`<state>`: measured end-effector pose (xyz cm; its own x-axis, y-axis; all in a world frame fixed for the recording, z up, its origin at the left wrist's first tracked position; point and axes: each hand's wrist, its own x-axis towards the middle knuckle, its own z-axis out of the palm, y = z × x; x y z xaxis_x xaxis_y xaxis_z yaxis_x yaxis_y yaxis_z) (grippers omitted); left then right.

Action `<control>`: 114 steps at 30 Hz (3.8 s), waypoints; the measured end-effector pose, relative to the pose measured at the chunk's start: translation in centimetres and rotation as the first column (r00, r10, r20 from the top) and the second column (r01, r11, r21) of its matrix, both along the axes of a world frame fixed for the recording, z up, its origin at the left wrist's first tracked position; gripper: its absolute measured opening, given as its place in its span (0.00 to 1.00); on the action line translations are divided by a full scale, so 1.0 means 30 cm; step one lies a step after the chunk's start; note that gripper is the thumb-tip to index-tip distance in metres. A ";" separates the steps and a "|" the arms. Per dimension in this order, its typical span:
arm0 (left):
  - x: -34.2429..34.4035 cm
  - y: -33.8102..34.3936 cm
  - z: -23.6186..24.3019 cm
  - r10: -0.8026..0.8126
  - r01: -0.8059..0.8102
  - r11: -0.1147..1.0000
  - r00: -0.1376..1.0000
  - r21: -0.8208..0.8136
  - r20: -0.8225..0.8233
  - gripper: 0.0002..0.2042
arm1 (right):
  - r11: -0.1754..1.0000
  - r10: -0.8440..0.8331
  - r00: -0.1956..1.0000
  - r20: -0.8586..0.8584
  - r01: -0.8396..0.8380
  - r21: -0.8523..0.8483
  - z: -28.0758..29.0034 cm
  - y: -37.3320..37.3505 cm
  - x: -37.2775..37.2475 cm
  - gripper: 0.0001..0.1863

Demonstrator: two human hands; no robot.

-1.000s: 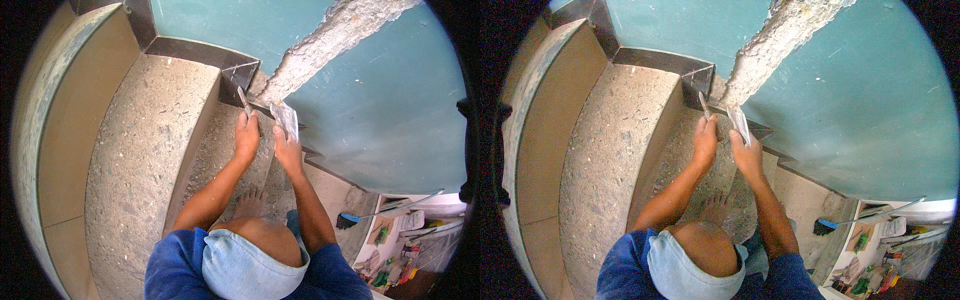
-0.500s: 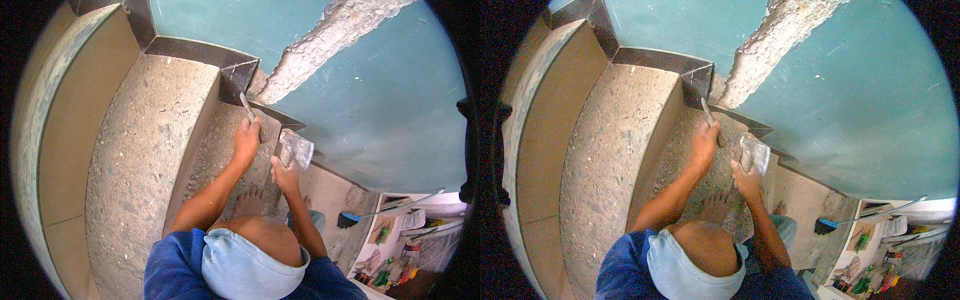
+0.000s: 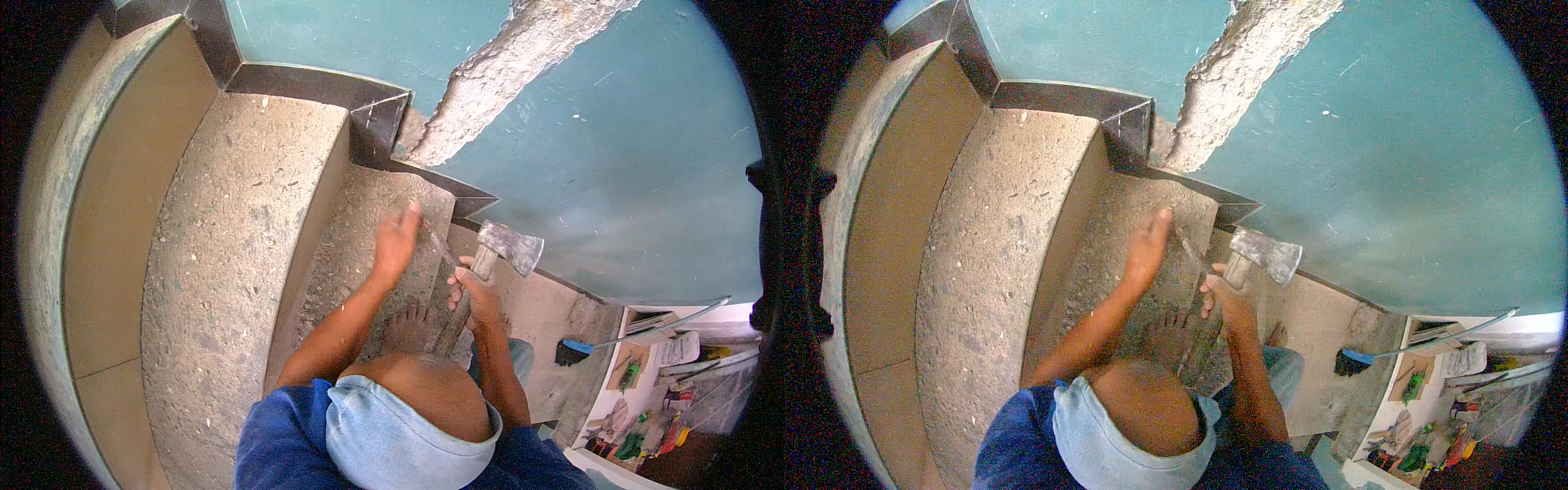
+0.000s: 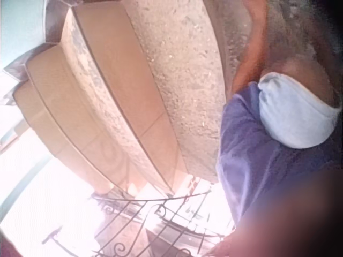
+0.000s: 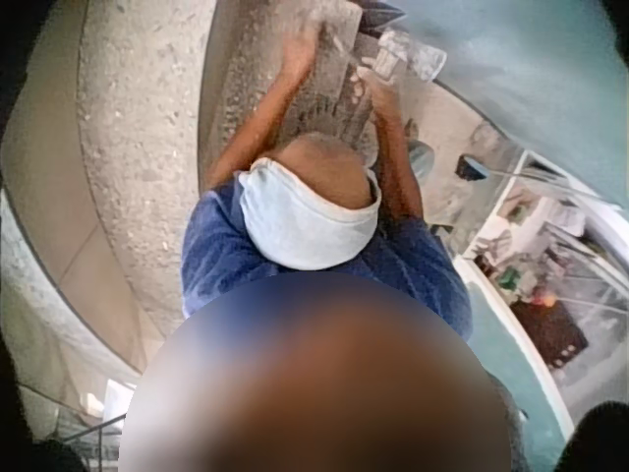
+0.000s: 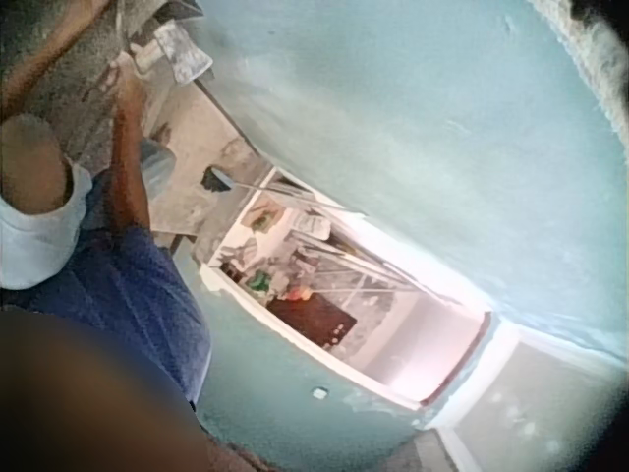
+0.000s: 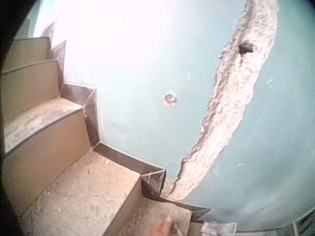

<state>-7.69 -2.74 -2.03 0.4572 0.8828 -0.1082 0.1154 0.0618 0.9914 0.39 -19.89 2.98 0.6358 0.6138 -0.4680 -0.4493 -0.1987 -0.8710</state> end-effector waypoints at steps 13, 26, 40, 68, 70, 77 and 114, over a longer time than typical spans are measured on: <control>0.192 0.323 0.028 0.513 -0.513 0.790 0.853 0.336 0.093 0.34 | 0.994 0.036 0.998 -0.042 -0.040 -0.103 -0.035 -0.126 -0.031 0.20; 0.216 0.304 0.015 0.553 -0.517 0.720 0.831 0.463 0.067 0.31 | 0.985 0.052 0.998 -0.044 -0.058 -0.162 -0.051 -0.183 -0.039 0.17; 0.243 0.333 0.049 0.579 -0.593 0.799 0.804 0.098 0.137 0.35 | 0.983 0.021 0.986 -0.163 -0.050 -0.177 -0.104 -0.163 -0.079 0.18; 0.217 0.217 -0.077 0.166 -0.146 0.968 0.982 -0.204 0.086 0.41 | 0.993 0.010 0.980 -0.201 -0.034 -0.114 -0.120 -0.233 -0.105 0.17; 0.207 0.229 -0.102 0.149 -0.126 0.967 0.985 -0.220 0.087 0.41 | 0.990 0.008 0.982 -0.189 -0.035 -0.140 -0.118 -0.232 -0.106 0.16; 0.128 0.238 -0.126 0.174 -0.093 0.932 0.963 -0.350 0.207 0.37 | 0.994 0.007 0.984 -0.181 -0.026 -0.105 -0.140 -0.238 -0.101 0.15; 0.109 0.426 0.292 0.351 -0.208 0.496 0.936 0.843 0.025 0.25 | 0.947 0.256 0.966 0.031 -0.244 -0.209 -0.324 0.068 -0.003 0.13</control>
